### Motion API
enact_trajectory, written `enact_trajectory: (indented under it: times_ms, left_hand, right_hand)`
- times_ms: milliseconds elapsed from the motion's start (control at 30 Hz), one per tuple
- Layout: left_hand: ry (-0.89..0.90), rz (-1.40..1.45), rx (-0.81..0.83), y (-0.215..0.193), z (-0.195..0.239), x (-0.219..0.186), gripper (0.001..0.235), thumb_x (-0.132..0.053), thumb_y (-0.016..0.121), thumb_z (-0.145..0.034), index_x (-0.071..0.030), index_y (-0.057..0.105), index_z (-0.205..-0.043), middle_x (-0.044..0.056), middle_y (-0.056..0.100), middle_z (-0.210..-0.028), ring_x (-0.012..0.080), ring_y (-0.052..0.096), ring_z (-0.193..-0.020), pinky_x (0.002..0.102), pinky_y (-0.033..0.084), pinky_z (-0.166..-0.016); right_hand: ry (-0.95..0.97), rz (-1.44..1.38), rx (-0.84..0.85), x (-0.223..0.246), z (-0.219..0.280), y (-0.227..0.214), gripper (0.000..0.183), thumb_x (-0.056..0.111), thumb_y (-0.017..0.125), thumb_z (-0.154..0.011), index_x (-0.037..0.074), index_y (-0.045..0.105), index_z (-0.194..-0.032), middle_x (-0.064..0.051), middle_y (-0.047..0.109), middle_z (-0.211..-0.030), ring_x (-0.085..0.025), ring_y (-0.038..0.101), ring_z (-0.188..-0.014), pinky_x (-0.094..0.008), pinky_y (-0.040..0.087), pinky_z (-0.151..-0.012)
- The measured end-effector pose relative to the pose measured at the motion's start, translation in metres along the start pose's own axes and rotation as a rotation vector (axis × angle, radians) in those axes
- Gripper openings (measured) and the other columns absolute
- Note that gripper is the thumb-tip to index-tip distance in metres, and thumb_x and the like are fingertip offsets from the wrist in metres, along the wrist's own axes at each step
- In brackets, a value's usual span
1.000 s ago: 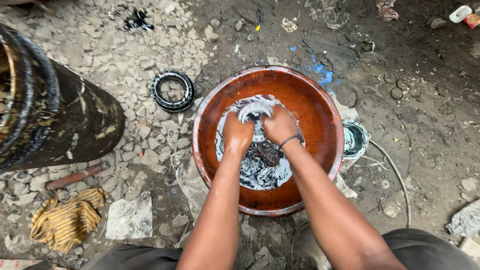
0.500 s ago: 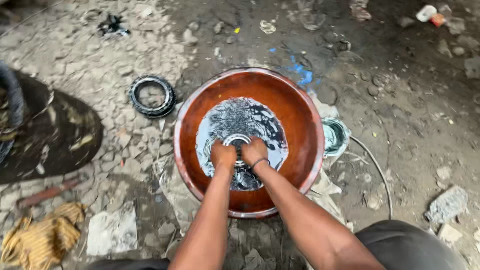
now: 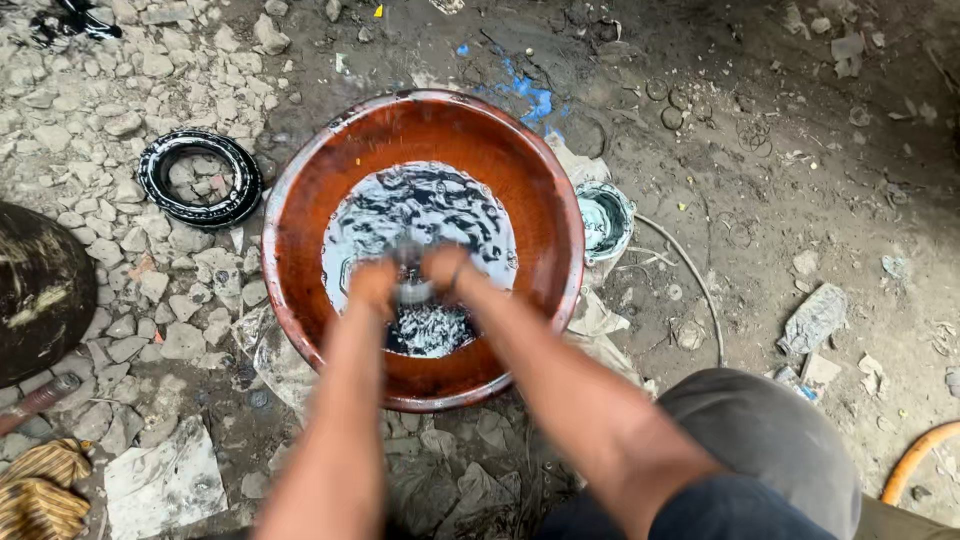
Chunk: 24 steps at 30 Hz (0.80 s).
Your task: The person washes a metal bearing in a basin of dark liquid, using a yellow cloth to wipe it and a brush to scrub it. The person then places the cleaned bearing into a larger container.
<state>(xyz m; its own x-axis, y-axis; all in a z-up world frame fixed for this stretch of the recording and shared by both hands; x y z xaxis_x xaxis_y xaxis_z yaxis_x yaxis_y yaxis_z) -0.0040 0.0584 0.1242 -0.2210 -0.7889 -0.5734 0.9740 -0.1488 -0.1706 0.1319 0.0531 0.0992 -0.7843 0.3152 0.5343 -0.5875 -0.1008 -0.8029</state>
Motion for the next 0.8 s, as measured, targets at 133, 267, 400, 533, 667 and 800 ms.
enact_trajectory:
  times_ms: [133,267,400,533,667,800]
  left_hand:
    - [0.271,-0.023,-0.107,-0.016,0.007,-0.035,0.050,-0.017,0.063,-0.084,0.010,0.064,-0.126,0.030,0.073,-0.122,0.0415,0.070,-0.118,0.054,0.053,-0.088]
    - [1.157,0.007,-0.394,-0.036,0.076,-0.140,0.054,-0.018,0.071,-0.093,0.010,0.055,-0.136,0.029,0.065,-0.129,0.0360,0.064,-0.122,0.039,0.049,-0.107]
    - [1.753,0.339,-0.651,-0.024,0.099,-0.117,0.059,-0.012,0.060,-0.092,0.010,0.036,-0.141,0.026,0.055,-0.133,0.0342,0.057,-0.124,0.040,0.043,-0.111]
    - [0.177,-0.264,-0.213,-0.022,-0.027,-0.004,0.050,-0.034,0.077,-0.080,0.007,0.069,-0.108,0.022,0.069,-0.106,0.0344,0.070,-0.101,0.045,0.055,-0.084]
    - [0.424,-0.452,-0.340,-0.017,-0.056,0.003,0.047,-0.037,0.067,-0.094,0.009,0.074,-0.102,0.027,0.073,-0.098,0.0366,0.072,-0.093,0.044,0.056,-0.076]
    - [1.272,0.203,-0.471,-0.016,0.009,-0.110,0.055,0.000,0.067,-0.083,0.010,0.053,-0.135,0.027,0.064,-0.128,0.0349,0.060,-0.120,0.042,0.046,-0.104]
  right_hand:
    - [0.107,-0.001,0.023,0.002,-0.026,-0.035,0.044,0.042,0.064,-0.093,0.002,0.076,-0.108,-0.025,0.073,-0.114,-0.040,0.071,-0.107,-0.048,0.056,-0.094]
    - [-0.295,-0.395,-0.513,0.066,-0.036,-0.139,0.042,0.021,0.062,-0.093,0.000,0.057,-0.129,-0.024,0.070,-0.117,-0.039,0.070,-0.109,-0.045,0.057,-0.096]
    - [-0.652,-0.324,-1.006,0.081,0.013,-0.133,0.040,0.010,0.056,-0.095,0.000,0.054,-0.133,-0.026,0.065,-0.125,-0.042,0.065,-0.115,-0.047,0.052,-0.103]
    - [0.055,-0.156,-0.065,0.025,0.013,-0.014,0.034,0.021,0.057,-0.093,0.001,0.069,-0.117,-0.024,0.070,-0.105,-0.039,0.069,-0.097,-0.046,0.054,-0.086]
    - [-0.224,0.479,0.272,0.006,-0.010,-0.004,0.037,0.029,0.048,-0.104,0.003,0.073,-0.108,-0.028,0.071,-0.109,-0.043,0.069,-0.102,-0.051,0.055,-0.091]
    - [-0.369,-0.251,-0.508,0.050,-0.050,-0.106,0.025,0.020,0.065,-0.093,0.001,0.067,-0.110,-0.025,0.070,-0.101,-0.043,0.066,-0.094,-0.049,0.052,-0.081]
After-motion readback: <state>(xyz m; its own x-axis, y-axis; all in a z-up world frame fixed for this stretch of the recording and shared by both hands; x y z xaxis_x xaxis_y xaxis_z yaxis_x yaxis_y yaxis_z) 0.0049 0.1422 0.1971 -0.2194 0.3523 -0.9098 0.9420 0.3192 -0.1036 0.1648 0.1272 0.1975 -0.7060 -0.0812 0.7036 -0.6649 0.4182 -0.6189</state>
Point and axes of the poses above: each hand's wrist, its own z-axis away from the middle knuckle, its own y-axis out of the palm, x = y × z, the point moved 4 cm from there along -z, towards the middle knuckle
